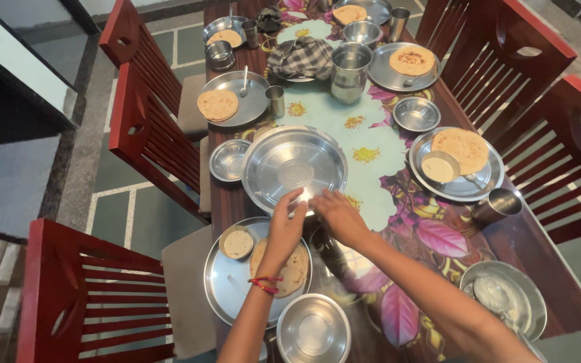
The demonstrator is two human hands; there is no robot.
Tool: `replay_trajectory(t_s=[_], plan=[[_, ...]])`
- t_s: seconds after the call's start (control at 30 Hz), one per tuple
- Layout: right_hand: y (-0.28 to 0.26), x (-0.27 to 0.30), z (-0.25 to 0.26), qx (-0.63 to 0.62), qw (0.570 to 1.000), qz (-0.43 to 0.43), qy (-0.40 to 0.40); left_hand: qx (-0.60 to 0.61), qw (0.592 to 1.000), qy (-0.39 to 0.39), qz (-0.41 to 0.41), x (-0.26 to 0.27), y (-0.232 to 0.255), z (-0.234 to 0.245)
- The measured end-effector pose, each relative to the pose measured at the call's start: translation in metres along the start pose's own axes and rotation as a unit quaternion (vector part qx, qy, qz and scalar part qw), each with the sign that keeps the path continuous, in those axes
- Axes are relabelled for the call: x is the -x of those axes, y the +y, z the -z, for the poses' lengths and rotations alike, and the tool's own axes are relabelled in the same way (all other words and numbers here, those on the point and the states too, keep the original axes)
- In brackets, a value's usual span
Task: The person serves flatbread onto several plates and pours a liquid from a pot into bowls using a ladle.
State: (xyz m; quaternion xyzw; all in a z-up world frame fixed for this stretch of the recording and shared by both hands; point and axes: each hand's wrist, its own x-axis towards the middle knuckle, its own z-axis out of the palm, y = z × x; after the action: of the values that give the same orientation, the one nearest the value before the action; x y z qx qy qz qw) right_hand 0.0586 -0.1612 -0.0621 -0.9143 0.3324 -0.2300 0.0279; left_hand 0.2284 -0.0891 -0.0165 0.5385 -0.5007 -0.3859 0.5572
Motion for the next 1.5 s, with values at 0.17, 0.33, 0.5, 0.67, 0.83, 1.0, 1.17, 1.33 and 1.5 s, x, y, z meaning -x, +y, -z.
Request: replay_trajectory(t_s=[0.17, 0.33, 0.5, 0.67, 0.83, 1.0, 1.17, 1.33, 1.5], plan=[[0.024, -0.002, 0.003, -0.016, 0.998, 0.052, -0.028, -0.07, 0.994, 0.063, 0.049, -0.003, -0.006, 0.012], [0.033, -0.004, 0.018, 0.001, 0.998, 0.051, -0.039, -0.111, 0.987, 0.108, 0.042, -0.004, -0.009, 0.019], [0.044, 0.012, 0.038, -0.012, 0.999, 0.046, -0.022, -0.126, 0.978, 0.163, 0.025, -0.009, -0.008, 0.016], [0.05, 0.04, 0.054, -0.177, 0.967, -0.024, 0.179, -0.128, 0.966, 0.223, -0.011, -0.001, 0.025, 0.0], [0.071, 0.064, 0.045, -0.256, 0.896, -0.299, 0.205, -0.153, 0.951, 0.255, -0.083, 0.006, 0.053, -0.033], [0.088, 0.098, 0.037, -0.559, 0.667, -0.345, 0.353, -0.166, 0.962, 0.141, -0.164, 0.017, 0.051, -0.08], [0.087, 0.161, 0.015, -0.739, 0.392, -0.398, 0.376, -0.17, 0.972, 0.04, -0.156, 0.037, 0.034, -0.119], [0.061, 0.231, -0.022, -0.749, 0.352, -0.415, 0.378, -0.184, 0.971, -0.05, -0.145, 0.055, 0.01, -0.151], [0.028, 0.263, -0.042, -0.757, 0.284, -0.419, 0.413, -0.252, 0.945, -0.168, -0.125, 0.074, -0.007, -0.173]])
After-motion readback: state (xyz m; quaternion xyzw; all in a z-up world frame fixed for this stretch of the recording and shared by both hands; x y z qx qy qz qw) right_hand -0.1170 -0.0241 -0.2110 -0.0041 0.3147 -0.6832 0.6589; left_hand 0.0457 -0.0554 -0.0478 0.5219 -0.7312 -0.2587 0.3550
